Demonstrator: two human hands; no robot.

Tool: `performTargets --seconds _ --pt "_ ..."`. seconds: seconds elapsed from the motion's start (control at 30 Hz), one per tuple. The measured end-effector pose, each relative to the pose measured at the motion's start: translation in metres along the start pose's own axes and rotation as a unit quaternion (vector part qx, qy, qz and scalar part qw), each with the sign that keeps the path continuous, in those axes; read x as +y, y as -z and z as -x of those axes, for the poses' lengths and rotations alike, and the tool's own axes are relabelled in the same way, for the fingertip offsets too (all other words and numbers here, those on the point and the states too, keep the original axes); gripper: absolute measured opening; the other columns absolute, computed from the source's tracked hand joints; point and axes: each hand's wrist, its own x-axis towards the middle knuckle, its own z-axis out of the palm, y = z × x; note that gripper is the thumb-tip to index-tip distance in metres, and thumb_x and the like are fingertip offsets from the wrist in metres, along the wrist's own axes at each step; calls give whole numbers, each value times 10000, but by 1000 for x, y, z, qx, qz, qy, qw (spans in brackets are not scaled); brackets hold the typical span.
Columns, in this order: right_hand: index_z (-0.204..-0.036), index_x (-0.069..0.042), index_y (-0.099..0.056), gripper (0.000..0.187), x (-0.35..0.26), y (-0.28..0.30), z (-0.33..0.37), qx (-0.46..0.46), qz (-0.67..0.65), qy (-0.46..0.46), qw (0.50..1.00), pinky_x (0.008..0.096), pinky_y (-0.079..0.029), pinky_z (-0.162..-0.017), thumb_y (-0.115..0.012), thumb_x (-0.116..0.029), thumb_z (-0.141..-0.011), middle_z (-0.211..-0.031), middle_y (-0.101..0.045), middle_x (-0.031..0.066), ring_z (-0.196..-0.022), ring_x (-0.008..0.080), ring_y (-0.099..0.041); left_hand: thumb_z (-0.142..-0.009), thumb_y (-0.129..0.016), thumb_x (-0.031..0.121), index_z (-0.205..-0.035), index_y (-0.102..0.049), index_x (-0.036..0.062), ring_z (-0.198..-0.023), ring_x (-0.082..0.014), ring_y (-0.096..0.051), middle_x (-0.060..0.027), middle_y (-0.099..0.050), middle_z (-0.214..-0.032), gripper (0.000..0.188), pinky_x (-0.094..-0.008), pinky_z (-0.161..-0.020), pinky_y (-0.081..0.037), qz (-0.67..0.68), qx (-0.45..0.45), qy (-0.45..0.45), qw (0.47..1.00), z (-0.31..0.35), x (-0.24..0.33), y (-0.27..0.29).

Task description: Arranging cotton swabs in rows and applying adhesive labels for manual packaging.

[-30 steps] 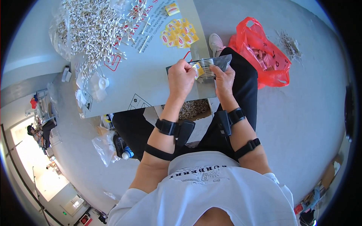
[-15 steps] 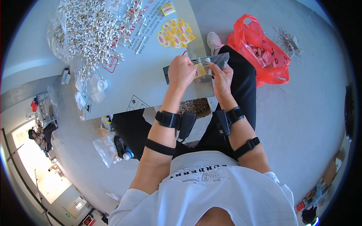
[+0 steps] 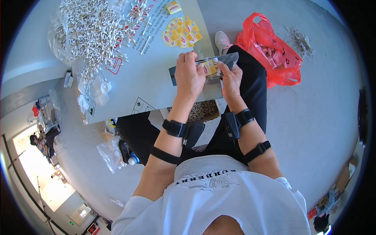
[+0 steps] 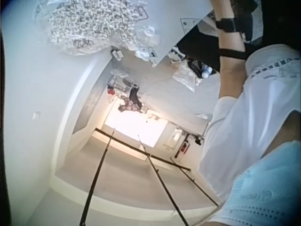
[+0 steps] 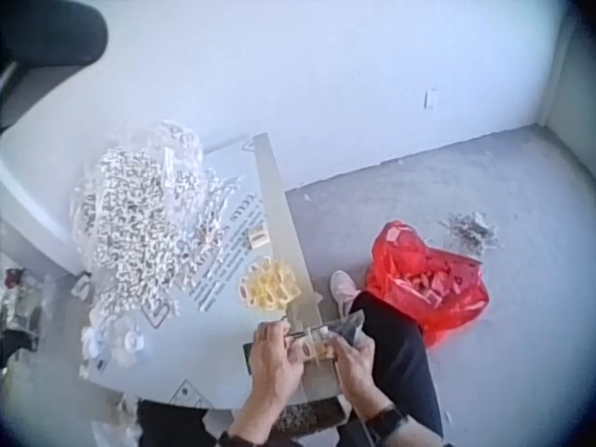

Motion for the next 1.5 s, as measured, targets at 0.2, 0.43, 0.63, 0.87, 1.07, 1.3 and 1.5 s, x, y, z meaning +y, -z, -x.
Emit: performTargets --seconds 0.2,0.43,0.63,0.87,1.07,1.3,1.5 --pt "-910 -10 -687 88 -2 -5 0 3 -28 -1 1000 242 -488 -682 -703 -59 -840 -832 -678 12 -716 92 -604 -862 -640 361 -1456 -300 1 -1442 -353 -193 -197 -210 -1552 774 -548 -1120 -202 -190 -18 -123 974 42 -5 -6" --pt "-894 4 -684 74 0 -1 -2 8 -25 7 1000 242 -483 -674 -697 -51 -845 -825 -675 12 -712 84 -596 -881 -599 420 -1491 -236 29 -1457 -300 -174 -151 -192 -1571 810 -542 -1142 -130 -206 -57 -135 967 39 -11 -4" --pt "-896 -28 -686 85 5 3 -6 -4 -34 0 999 244 -491 -689 -701 -105 -861 -829 -682 13 -728 95 -624 -860 -607 464 -1488 -238 15 -1457 -305 -174 -166 -195 -1568 856 -545 -1146 -113 -184 -9 -101 978 47 -14 -5" --pt "-896 -38 -678 98 -1 4 -1 13 -50 -18 999 233 -476 -641 -710 -117 -848 -795 -664 1 -680 80 -601 -898 -546 487 -1496 -203 17 -1458 -341 -139 -187 -151 -1571 833 -559 -1141 -102 -204 -39 -107 972 53 -16 -5" --pt "-814 -54 -677 39 -4 10 12 11 -20 -53 998 193 -311 -500 -716 -61 -810 -661 -568 -52 -534 18 -403 -866 -577 518 -1469 -202 -66 -1460 -372 -100 -241 -119 -1563 919 -562 -1142 -88 -231 -29 -72 970 62 -17 -7" --pt "-768 -83 -655 89 3 14 11 16 -5 -37 999 188 -344 -508 -701 -84 -845 -649 -553 -55 -531 23 -406 -887 -561 504 -1457 -182 -84 -1446 -415 -104 -279 -103 -1548 902 -577 -1134 -105 -210 -10 -73 975 64 -10 -16" --pt "-758 -86 -652 124 -2 7 13 26 -4 -33 999 191 -335 -491 -719 -126 -853 -633 -546 -55 -513 24 -396 -887 -569 491 -1461 -163 -91 -1445 -420 -95 -279 -94 -1549 912 -568 -1139 -95 -217 -2 -67 974 61 -12 -17"
